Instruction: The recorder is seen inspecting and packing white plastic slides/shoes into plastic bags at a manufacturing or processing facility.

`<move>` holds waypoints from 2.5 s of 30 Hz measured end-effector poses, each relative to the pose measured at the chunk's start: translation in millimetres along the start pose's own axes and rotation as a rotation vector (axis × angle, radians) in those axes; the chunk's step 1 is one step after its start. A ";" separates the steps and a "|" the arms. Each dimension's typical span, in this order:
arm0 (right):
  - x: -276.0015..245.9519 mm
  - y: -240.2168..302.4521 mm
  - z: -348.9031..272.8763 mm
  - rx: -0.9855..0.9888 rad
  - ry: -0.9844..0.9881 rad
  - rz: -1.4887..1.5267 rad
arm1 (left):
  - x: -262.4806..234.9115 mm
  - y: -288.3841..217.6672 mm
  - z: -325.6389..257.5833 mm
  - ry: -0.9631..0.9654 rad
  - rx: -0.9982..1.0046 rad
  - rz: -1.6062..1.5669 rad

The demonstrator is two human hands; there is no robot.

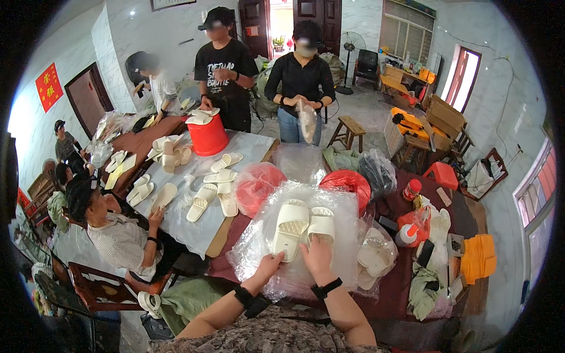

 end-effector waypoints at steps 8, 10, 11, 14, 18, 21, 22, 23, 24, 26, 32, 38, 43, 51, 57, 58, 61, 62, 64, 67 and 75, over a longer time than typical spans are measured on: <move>15.9 19.5 20.3 -0.009 -0.004 0.082 | -9.1 17.2 14.2 0.102 0.007 0.180; 17.1 18.7 24.6 0.034 -0.005 0.050 | -11.3 11.6 11.5 0.154 0.015 0.177; 16.9 22.0 26.6 0.050 -0.009 0.007 | -14.5 7.2 7.5 0.196 0.026 0.173; 17.8 15.7 30.9 0.093 -0.039 -0.036 | -24.3 -51.3 -18.7 0.296 0.162 0.411; 19.9 16.4 33.8 0.092 -0.057 -0.027 | -31.3 -75.2 -23.0 0.177 0.636 0.765; 18.7 20.8 28.6 0.056 -0.143 -0.052 | -36.7 -46.2 -9.1 0.173 0.813 0.833; 17.7 21.2 27.9 0.011 -0.235 -0.089 | -36.0 -39.8 -6.9 0.248 0.772 0.876; 17.7 19.4 27.7 0.020 -0.238 -0.089 | -34.6 -36.8 -6.2 0.326 0.732 0.918; 17.4 18.6 28.5 -0.012 -0.270 -0.098 | -34.3 -34.6 -5.4 0.334 0.734 0.918; 15.8 19.7 29.4 -0.037 -0.299 -0.107 | -34.6 -31.5 -6.7 0.342 0.762 0.949; 16.1 21.2 40.3 0.049 -0.154 -0.058 | -34.5 -36.8 -6.2 0.377 0.773 1.039; 3.3 1.2 38.7 0.045 -0.337 0.054 | -34.2 -32.3 -6.8 0.329 0.784 1.076; -36.8 -29.0 15.7 0.086 -0.362 0.128 | -16.7 -60.8 -10.8 0.384 0.571 1.164; -82.4 -51.0 -48.6 0.032 -0.074 0.252 | -3.2 -30.6 16.2 0.484 1.041 1.127; -91.2 -59.7 -92.4 -0.271 0.151 0.393 | 2.9 -34.4 24.4 0.523 0.906 1.113; -90.9 -63.7 -96.6 -0.300 0.217 0.342 | 6.1 -32.4 28.2 0.516 0.843 1.088; -89.2 -78.5 -102.7 -0.376 0.259 0.225 | 6.4 -38.8 33.4 0.507 0.782 0.962; -91.8 -77.8 -103.4 -0.387 0.266 0.195 | 5.1 -40.2 35.5 0.502 0.752 0.905; -96.2 -74.2 -104.7 -0.399 0.276 0.168 | 2.0 -37.2 41.8 0.507 0.722 0.864; -104.9 -60.5 -106.3 -0.503 0.250 0.260 | -1.5 -33.2 47.8 0.510 0.675 0.789; -112.8 -59.9 -95.8 -0.243 0.159 0.053 | -4.4 -43.3 47.5 0.529 0.605 0.701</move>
Point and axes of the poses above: each hand's wrist, its own z-axis towards the middle knuckle, its own x-axis out of the palm, y = z × x, the point moved 1 cm from there along z, towards the middle knuckle, and after that the axes turned 13 degrees about x, right-handed, at the moved point
